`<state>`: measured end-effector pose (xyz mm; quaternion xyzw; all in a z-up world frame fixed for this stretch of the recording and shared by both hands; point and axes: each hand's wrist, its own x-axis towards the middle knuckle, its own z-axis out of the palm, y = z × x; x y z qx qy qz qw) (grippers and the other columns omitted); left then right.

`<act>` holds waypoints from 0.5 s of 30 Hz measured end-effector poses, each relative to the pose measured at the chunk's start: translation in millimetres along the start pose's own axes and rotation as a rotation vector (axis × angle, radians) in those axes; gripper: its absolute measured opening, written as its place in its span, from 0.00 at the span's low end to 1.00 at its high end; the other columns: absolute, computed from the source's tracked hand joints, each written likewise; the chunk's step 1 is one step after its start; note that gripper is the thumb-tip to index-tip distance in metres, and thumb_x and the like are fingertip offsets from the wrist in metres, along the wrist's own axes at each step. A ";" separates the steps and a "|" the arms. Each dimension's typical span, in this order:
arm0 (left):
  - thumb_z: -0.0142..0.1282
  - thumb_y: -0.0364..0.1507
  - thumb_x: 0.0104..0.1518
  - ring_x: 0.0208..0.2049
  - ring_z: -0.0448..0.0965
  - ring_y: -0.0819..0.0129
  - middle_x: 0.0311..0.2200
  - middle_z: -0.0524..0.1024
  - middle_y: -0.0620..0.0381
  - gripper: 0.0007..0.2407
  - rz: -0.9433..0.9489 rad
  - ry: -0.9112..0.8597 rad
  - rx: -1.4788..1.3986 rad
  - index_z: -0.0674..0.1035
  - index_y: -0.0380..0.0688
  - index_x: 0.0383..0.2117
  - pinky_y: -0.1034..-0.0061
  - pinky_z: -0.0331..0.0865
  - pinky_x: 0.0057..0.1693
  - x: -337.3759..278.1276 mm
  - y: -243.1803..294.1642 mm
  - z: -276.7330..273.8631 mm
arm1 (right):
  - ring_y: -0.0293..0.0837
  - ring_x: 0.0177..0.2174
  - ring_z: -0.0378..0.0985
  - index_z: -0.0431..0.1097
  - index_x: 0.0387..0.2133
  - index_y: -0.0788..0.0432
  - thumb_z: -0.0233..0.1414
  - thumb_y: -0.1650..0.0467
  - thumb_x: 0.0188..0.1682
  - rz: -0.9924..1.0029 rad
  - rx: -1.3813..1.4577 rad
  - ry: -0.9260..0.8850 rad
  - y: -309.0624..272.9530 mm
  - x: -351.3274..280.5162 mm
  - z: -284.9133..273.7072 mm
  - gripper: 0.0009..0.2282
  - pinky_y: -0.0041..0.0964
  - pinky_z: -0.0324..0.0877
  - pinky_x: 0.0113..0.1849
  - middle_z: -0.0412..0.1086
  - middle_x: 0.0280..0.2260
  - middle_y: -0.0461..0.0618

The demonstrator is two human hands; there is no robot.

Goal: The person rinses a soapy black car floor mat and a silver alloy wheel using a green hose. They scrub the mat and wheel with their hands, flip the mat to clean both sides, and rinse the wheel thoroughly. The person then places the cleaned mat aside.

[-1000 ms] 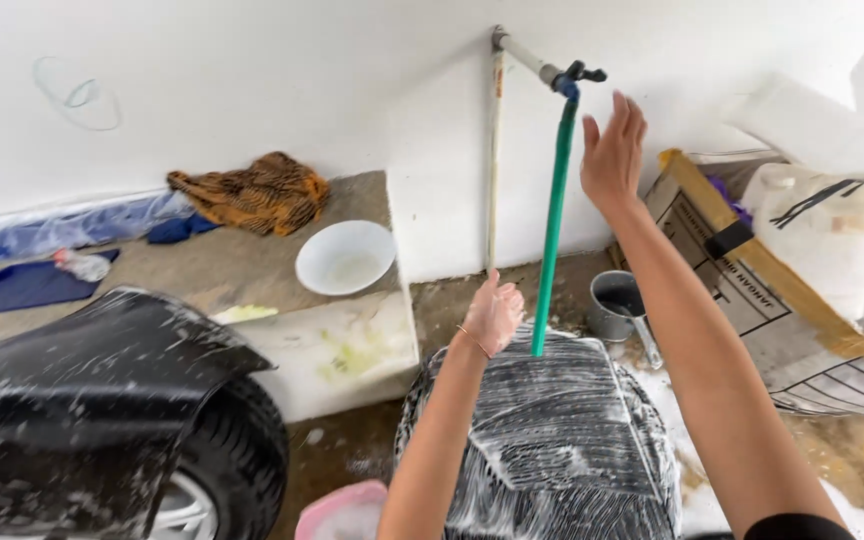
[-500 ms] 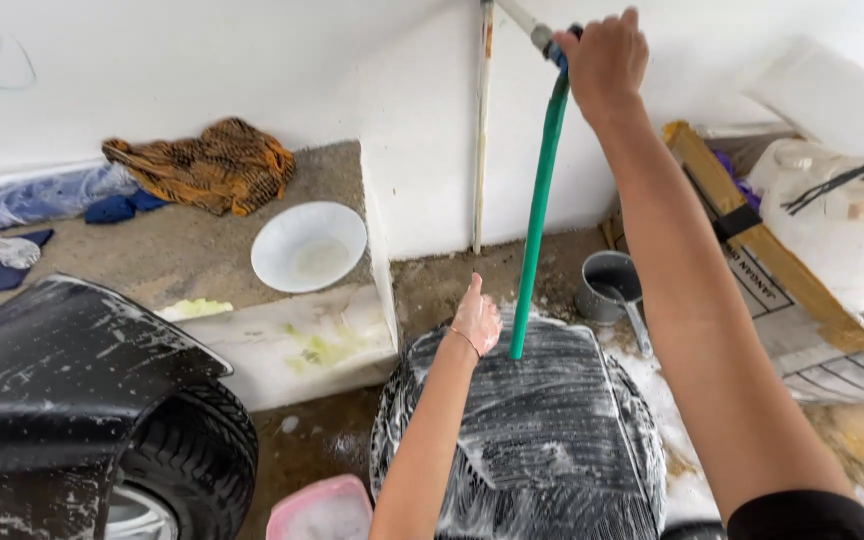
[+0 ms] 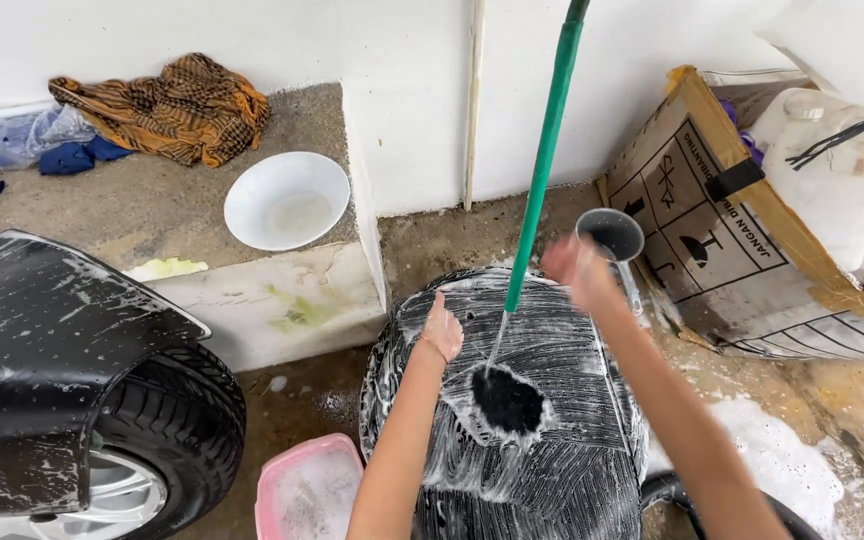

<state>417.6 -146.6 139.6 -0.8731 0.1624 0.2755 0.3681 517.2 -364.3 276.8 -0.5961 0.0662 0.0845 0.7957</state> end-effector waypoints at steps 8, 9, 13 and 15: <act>0.51 0.46 0.64 0.67 0.66 0.49 0.63 0.70 0.43 0.26 0.179 -0.013 2.795 0.69 0.41 0.61 0.53 0.47 0.73 82.3 87.2 76.5 | 0.59 0.52 0.73 0.72 0.33 0.63 0.49 0.71 0.56 0.834 0.688 -0.145 260.5 -77.3 -27.0 0.07 0.55 0.70 0.57 0.72 0.49 0.58; 0.51 0.46 0.64 0.67 0.66 0.49 0.63 0.70 0.43 0.26 0.189 -0.006 2.794 0.69 0.41 0.61 0.53 0.47 0.73 69.3 81.0 64.3 | 0.59 0.52 0.73 0.72 0.33 0.63 0.49 0.71 0.56 0.841 0.690 -0.140 287.1 -51.1 -25.6 0.07 0.55 0.70 0.57 0.72 0.49 0.58; 0.54 0.33 0.61 0.51 0.79 0.59 0.51 0.79 0.53 0.14 0.397 -0.373 2.680 0.78 0.48 0.52 0.58 0.67 0.63 51.5 93.0 41.4 | 0.32 0.17 0.66 0.66 0.18 0.51 0.57 0.67 0.51 0.829 0.767 -0.046 320.5 -4.6 -27.4 0.12 0.24 0.65 0.21 0.65 0.19 0.38; 0.55 0.33 0.60 0.42 0.81 0.66 0.44 0.83 0.59 0.11 0.565 -0.481 2.720 0.81 0.52 0.48 0.62 0.70 0.59 56.6 100.3 34.2 | 0.24 0.11 0.55 0.60 0.14 0.44 0.54 0.67 0.50 0.802 0.739 -0.132 290.3 -1.9 -7.3 0.15 0.15 0.49 0.12 0.57 0.14 0.30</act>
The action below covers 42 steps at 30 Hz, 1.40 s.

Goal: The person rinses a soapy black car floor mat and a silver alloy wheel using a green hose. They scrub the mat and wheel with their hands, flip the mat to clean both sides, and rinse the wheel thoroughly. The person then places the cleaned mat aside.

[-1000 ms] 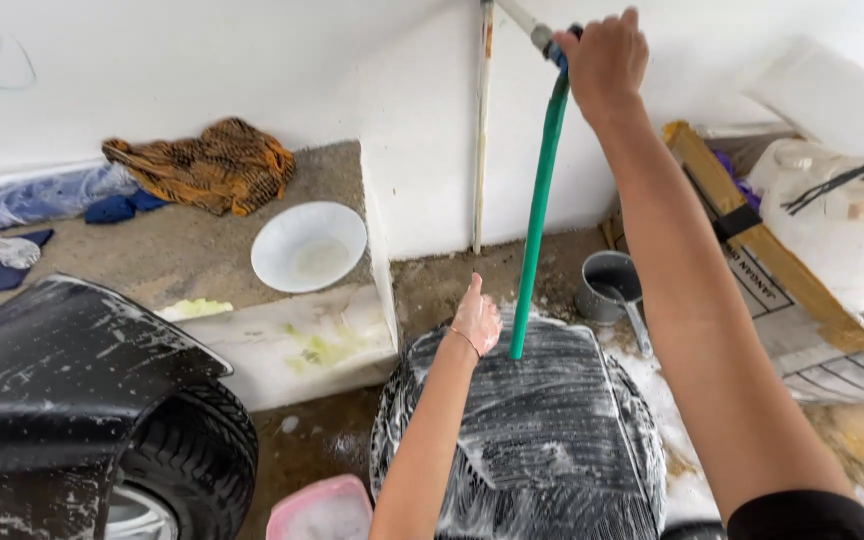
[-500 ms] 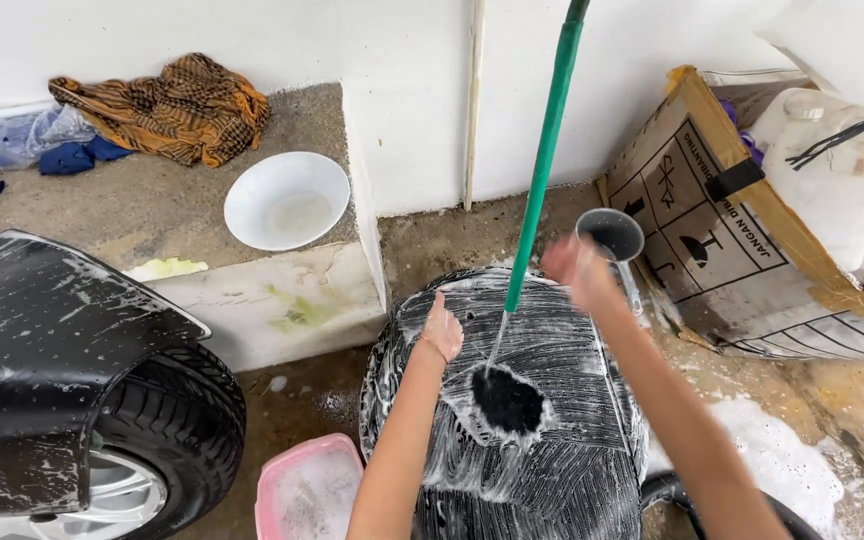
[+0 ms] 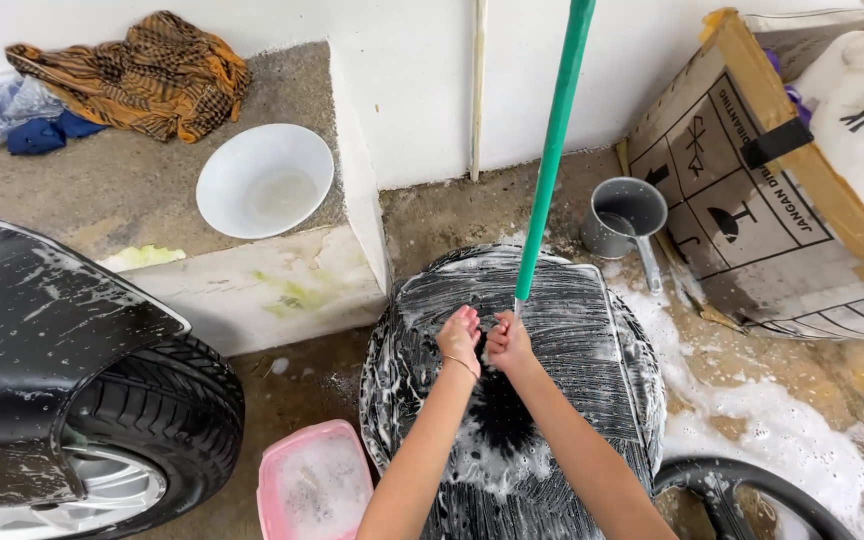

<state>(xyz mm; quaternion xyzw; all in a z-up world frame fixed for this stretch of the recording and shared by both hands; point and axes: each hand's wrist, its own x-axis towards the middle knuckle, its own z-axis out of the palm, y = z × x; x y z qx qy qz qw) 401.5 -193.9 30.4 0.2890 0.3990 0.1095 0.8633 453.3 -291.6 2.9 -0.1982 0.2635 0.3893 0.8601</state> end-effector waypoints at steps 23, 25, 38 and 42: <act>0.28 0.41 0.69 0.75 0.34 0.62 0.75 0.38 0.63 0.24 1.107 -0.429 2.129 0.48 0.59 0.73 0.46 0.22 0.72 -58.2 25.0 -26.0 | 0.51 0.64 0.55 0.67 0.57 0.40 0.40 0.47 0.54 -1.226 -2.656 -0.228 -20.1 -172.0 15.9 0.23 0.66 0.50 0.59 0.63 0.62 0.47; 0.25 0.45 0.70 0.75 0.32 0.61 0.75 0.35 0.58 0.26 0.979 -0.387 2.143 0.45 0.54 0.73 0.50 0.21 0.73 -55.7 30.2 -22.2 | 0.53 0.67 0.45 0.54 0.65 0.43 0.32 0.46 0.55 -1.002 -2.620 0.169 -48.6 -152.0 30.0 0.29 0.63 0.41 0.62 0.51 0.67 0.51; 0.27 0.56 0.65 0.75 0.30 0.52 0.75 0.33 0.47 0.35 0.519 0.199 2.043 0.43 0.51 0.73 0.41 0.26 0.72 -122.8 63.9 -84.0 | 0.52 0.69 0.45 0.44 0.70 0.27 0.37 0.47 0.54 -0.712 -2.350 0.871 -19.5 -229.2 -28.2 0.28 0.72 0.52 0.59 0.45 0.70 0.50; 0.41 0.50 0.64 0.73 0.41 0.45 0.72 0.40 0.35 0.38 0.781 0.326 1.859 0.49 0.29 0.69 0.56 0.48 0.72 -113.8 36.8 -142.6 | 0.63 0.56 0.64 0.46 0.68 0.57 0.35 0.46 0.52 -0.780 -2.159 1.036 -10.6 -265.9 -70.1 0.37 0.60 0.64 0.52 0.55 0.62 0.64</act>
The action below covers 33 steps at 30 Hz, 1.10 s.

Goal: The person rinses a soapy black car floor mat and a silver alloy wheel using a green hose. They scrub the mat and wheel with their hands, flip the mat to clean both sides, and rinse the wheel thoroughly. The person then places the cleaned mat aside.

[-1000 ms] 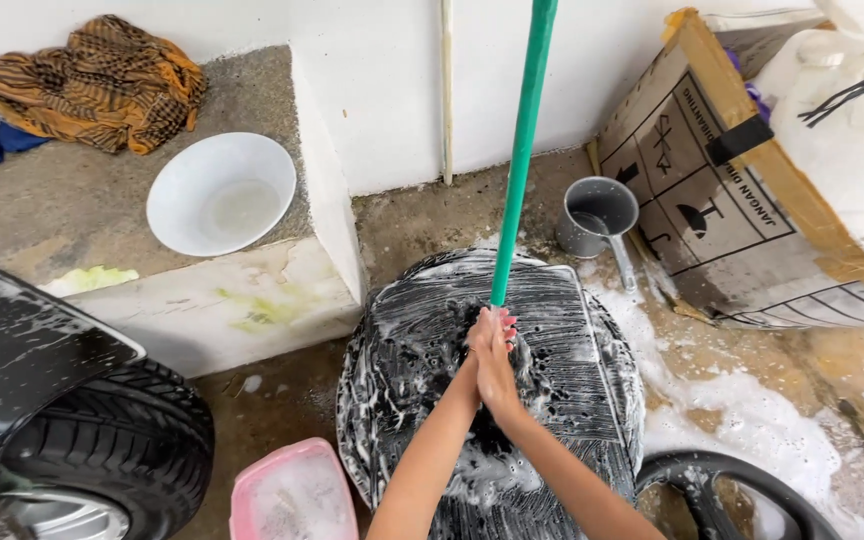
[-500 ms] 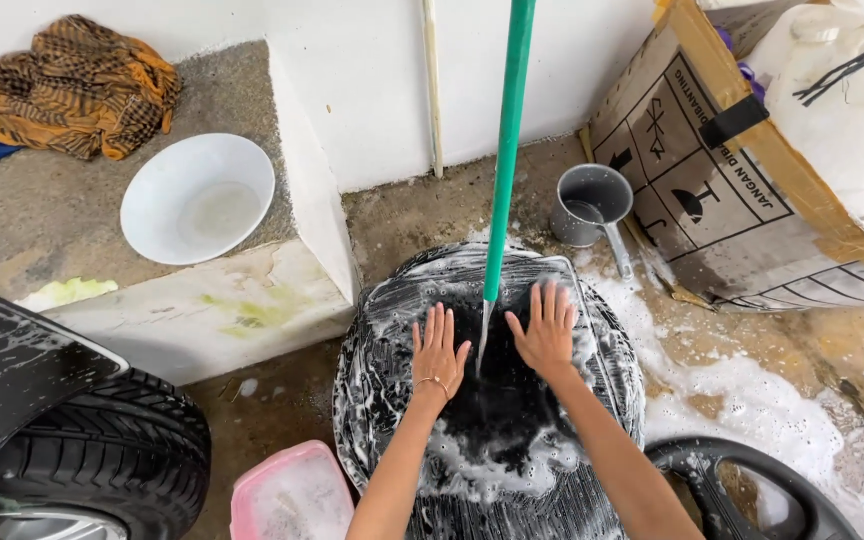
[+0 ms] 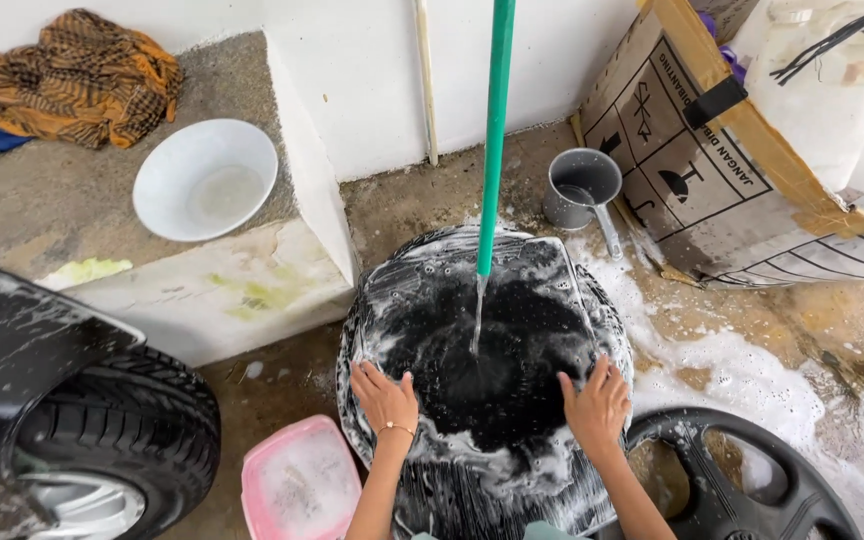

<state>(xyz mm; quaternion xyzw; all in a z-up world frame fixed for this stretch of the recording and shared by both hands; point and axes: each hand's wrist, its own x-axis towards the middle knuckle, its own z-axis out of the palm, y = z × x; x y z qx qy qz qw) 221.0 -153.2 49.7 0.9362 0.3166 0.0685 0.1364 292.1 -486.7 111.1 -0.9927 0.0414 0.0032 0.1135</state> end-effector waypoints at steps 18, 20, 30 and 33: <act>0.37 0.47 0.67 0.45 0.79 0.38 0.50 0.73 0.32 0.31 -0.326 -0.527 -0.487 0.54 0.33 0.67 0.50 0.76 0.48 -60.2 6.9 24.6 | 0.68 0.51 0.72 0.63 0.60 0.57 0.33 0.51 0.61 0.569 0.373 -0.128 90.2 -99.8 -94.1 0.27 0.64 0.62 0.52 0.73 0.49 0.68; 0.34 0.49 0.68 0.25 0.75 0.54 0.34 0.76 0.44 0.31 -0.349 -0.630 -0.532 0.55 0.35 0.68 0.60 0.69 0.32 -69.2 15.0 27.5 | 0.70 0.53 0.69 0.64 0.62 0.58 0.37 0.50 0.59 0.591 0.400 -0.056 110.3 -102.7 -82.7 0.29 0.66 0.62 0.51 0.71 0.53 0.66; 0.31 0.47 0.70 0.69 0.56 0.37 0.66 0.56 0.23 0.33 -0.301 -0.659 -0.753 0.57 0.20 0.64 0.53 0.55 0.71 -102.6 40.4 -57.9 | 0.67 0.61 0.64 0.69 0.54 0.66 0.50 0.50 0.50 -0.276 -0.080 0.461 -28.2 -71.7 29.9 0.32 0.68 0.65 0.53 0.65 0.58 0.72; 0.29 0.51 0.70 0.70 0.56 0.44 0.68 0.54 0.29 0.35 -0.245 -0.719 -0.606 0.53 0.25 0.67 0.56 0.59 0.69 -99.4 46.8 -91.1 | 0.79 0.59 0.60 0.67 0.55 0.70 0.49 0.48 0.49 -0.317 0.093 0.333 -102.1 -55.6 24.8 0.36 0.74 0.65 0.51 0.63 0.56 0.78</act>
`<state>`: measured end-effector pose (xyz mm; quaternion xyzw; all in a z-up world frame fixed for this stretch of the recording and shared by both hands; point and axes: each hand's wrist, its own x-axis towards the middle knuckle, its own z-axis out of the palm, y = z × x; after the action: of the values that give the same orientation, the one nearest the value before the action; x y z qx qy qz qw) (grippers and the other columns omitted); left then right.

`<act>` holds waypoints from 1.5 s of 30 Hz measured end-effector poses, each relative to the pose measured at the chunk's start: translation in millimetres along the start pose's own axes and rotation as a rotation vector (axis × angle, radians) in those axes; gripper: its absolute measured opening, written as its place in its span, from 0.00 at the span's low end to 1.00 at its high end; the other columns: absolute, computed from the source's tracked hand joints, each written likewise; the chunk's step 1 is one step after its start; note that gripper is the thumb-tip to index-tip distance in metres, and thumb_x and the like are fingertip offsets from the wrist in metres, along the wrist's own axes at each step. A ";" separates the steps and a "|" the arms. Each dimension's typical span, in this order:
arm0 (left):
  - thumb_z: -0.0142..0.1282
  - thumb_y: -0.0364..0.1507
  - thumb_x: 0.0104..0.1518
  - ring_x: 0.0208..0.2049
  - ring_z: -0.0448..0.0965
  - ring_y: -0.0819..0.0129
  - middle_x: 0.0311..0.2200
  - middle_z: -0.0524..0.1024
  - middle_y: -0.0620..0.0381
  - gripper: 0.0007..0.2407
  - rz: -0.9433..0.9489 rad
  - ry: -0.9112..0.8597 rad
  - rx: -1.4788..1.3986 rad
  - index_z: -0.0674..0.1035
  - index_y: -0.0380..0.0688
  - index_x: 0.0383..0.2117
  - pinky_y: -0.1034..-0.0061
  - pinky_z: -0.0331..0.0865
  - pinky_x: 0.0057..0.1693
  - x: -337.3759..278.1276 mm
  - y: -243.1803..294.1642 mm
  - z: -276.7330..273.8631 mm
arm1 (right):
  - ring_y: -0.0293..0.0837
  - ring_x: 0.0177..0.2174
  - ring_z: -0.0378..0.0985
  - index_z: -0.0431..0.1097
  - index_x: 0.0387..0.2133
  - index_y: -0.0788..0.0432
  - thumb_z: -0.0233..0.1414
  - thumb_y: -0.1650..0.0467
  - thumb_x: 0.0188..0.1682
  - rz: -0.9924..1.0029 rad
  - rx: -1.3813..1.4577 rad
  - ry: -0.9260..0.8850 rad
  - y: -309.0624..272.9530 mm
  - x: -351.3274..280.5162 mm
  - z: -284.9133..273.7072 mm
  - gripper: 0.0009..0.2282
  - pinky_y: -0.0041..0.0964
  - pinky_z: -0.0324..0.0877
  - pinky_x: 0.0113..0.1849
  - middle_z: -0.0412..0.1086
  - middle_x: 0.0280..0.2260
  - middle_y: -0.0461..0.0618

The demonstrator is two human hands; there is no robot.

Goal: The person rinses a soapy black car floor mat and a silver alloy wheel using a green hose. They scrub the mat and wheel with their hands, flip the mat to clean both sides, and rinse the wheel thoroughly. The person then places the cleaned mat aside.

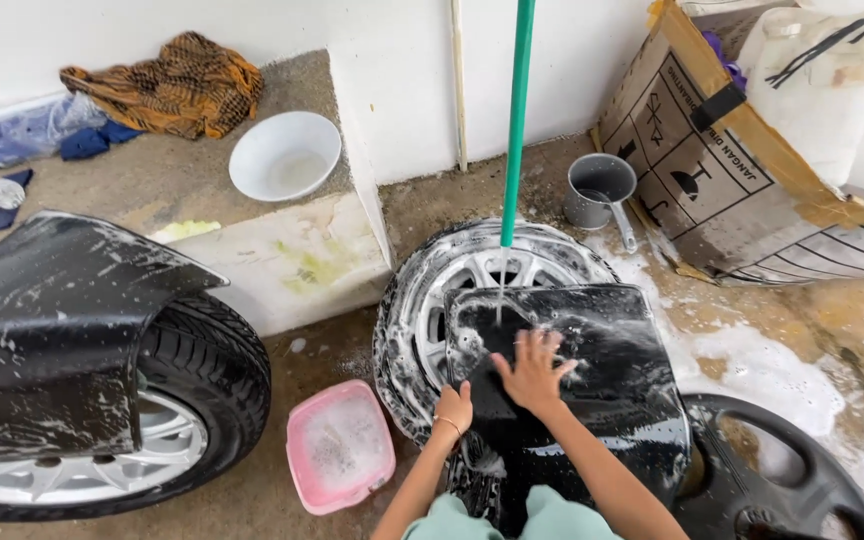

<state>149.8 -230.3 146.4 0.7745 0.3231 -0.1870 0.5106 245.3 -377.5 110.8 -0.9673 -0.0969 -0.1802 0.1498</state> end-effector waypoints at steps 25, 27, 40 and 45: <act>0.37 0.34 0.71 0.49 0.77 0.42 0.46 0.73 0.34 0.19 0.231 0.194 0.008 0.59 0.34 0.62 0.55 0.75 0.51 82.2 42.7 -8.9 | 0.58 0.36 0.83 0.55 0.54 0.60 0.54 0.64 0.55 0.076 0.666 -0.350 -83.4 252.2 -45.9 0.21 0.51 0.80 0.34 0.76 0.38 0.67; 0.38 0.34 0.70 0.60 0.70 0.37 0.58 0.66 0.30 0.19 0.269 0.205 -0.002 0.60 0.33 0.62 0.49 0.70 0.61 78.4 44.5 -6.6 | 0.57 0.35 0.83 0.55 0.54 0.60 0.54 0.64 0.54 0.089 0.712 -0.405 -84.8 249.8 -54.6 0.21 0.47 0.81 0.34 0.76 0.39 0.68; 0.45 0.35 0.67 0.57 0.73 0.33 0.54 0.73 0.28 0.19 0.314 0.278 -0.107 0.62 0.55 0.65 0.47 0.67 0.62 64.9 49.9 -9.1 | 0.70 0.38 0.80 0.53 0.53 0.56 0.55 0.63 0.50 0.076 0.394 -0.388 -34.4 269.2 -37.6 0.22 0.62 0.77 0.39 0.75 0.35 0.73; 0.46 0.34 0.66 0.56 0.74 0.33 0.51 0.76 0.30 0.18 0.311 0.296 -0.141 0.65 0.58 0.63 0.50 0.67 0.62 62.5 57.6 -13.7 | 0.70 0.34 0.81 0.53 0.57 0.60 0.51 0.70 0.53 0.059 0.083 -0.317 33.7 290.3 -66.3 0.20 0.58 0.79 0.33 0.72 0.34 0.77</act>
<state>234.1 -214.0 151.9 0.7964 0.2835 0.0327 0.5331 498.2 -391.7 270.9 -0.9791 -0.0981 -0.0165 0.1774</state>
